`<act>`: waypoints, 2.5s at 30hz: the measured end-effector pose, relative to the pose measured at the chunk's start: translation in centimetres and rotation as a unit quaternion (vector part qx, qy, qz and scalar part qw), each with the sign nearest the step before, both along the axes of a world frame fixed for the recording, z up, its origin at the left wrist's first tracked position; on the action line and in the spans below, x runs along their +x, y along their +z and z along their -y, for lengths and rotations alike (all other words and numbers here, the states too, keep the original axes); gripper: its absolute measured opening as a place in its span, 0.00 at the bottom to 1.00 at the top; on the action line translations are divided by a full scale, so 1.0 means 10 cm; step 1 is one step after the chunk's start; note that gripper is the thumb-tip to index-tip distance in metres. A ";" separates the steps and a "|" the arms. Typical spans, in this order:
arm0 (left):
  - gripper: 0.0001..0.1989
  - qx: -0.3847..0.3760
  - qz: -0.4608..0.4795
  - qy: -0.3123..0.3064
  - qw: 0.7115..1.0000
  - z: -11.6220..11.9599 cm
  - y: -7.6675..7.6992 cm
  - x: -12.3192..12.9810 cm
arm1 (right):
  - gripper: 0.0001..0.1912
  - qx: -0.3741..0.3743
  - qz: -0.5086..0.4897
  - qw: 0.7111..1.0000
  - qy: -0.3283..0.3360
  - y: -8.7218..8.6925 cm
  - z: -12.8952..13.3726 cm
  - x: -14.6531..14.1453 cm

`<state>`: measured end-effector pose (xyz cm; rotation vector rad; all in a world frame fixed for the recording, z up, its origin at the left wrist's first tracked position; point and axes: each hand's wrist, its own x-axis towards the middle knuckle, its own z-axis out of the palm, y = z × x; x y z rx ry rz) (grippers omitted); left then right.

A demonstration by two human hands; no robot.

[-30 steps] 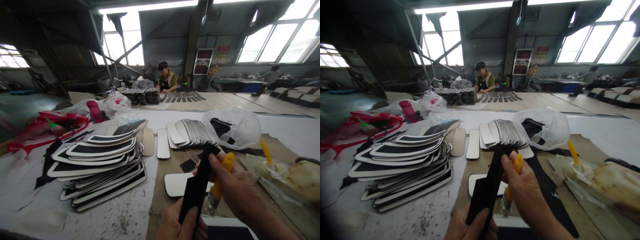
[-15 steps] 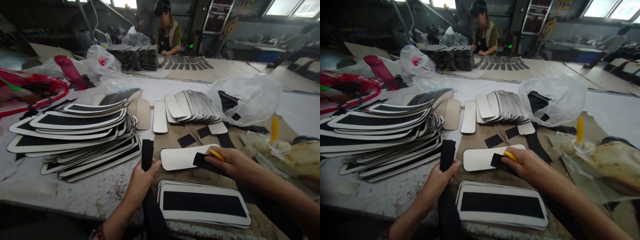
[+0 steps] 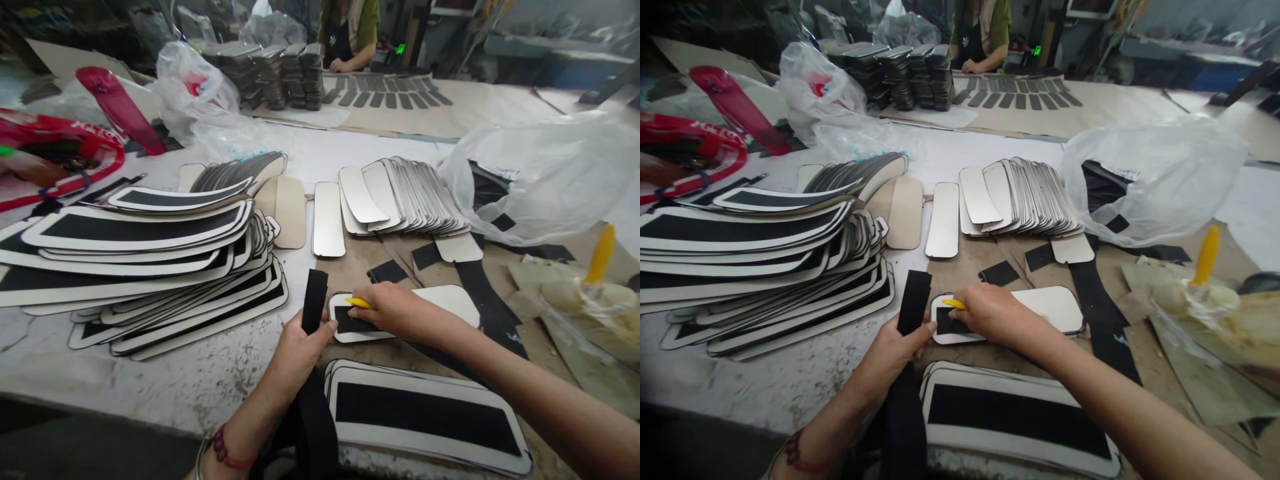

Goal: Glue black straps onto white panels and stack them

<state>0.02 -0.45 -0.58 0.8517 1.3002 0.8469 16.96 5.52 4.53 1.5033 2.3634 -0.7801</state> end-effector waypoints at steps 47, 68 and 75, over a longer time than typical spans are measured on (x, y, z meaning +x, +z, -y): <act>0.21 -0.059 -0.142 -0.011 0.988 -0.13 -0.07 0.08 | 0.17 0.106 0.222 0.938 -0.245 0.02 0.29 1.20; 0.25 -0.083 -0.181 -0.034 0.979 -0.15 -0.10 0.06 | 0.17 0.065 0.190 0.967 -0.160 0.02 0.09 1.31; 0.24 -0.092 -0.156 -0.026 0.983 -0.14 -0.02 0.11 | 0.18 0.043 0.169 0.970 -0.172 -0.09 0.07 1.38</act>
